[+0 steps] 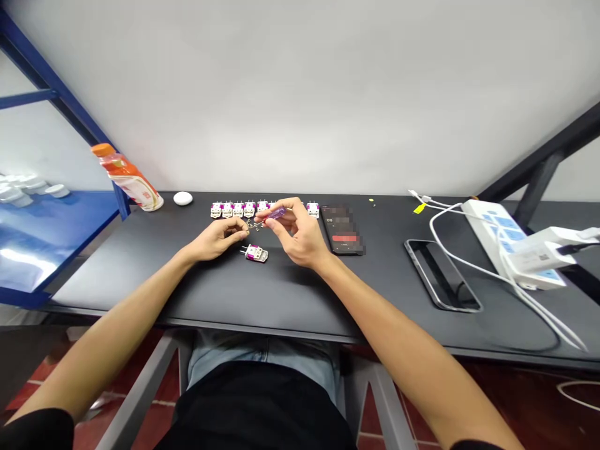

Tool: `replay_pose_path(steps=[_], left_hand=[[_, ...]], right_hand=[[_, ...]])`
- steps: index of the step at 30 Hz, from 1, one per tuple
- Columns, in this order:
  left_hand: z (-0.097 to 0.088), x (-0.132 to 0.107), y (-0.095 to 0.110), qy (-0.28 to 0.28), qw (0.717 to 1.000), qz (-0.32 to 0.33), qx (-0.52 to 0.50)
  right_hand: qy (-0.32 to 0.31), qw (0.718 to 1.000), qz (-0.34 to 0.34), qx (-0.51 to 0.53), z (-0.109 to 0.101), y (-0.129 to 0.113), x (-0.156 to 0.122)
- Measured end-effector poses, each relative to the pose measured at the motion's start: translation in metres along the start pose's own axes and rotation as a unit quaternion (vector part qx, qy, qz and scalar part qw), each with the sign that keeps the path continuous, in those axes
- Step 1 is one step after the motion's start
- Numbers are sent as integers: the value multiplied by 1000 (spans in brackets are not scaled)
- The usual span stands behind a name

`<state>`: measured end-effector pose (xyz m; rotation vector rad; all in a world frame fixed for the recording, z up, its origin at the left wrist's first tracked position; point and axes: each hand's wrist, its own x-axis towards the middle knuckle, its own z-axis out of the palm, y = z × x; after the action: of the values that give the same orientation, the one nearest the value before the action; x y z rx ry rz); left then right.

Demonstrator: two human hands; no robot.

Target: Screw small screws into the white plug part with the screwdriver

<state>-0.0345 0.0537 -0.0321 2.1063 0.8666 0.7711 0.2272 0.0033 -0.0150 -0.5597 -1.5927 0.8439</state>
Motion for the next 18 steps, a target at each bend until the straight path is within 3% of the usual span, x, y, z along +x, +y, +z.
replay_pose_path(steps=[4,18], left_hand=[[3,0,2,-3,999,-11,-52],[6,1,3,5,996,-18,-82]], right_hand=[[-3,1000,15,-7,2,-3,0],[-4,1000,24,-11,0,-3,0]])
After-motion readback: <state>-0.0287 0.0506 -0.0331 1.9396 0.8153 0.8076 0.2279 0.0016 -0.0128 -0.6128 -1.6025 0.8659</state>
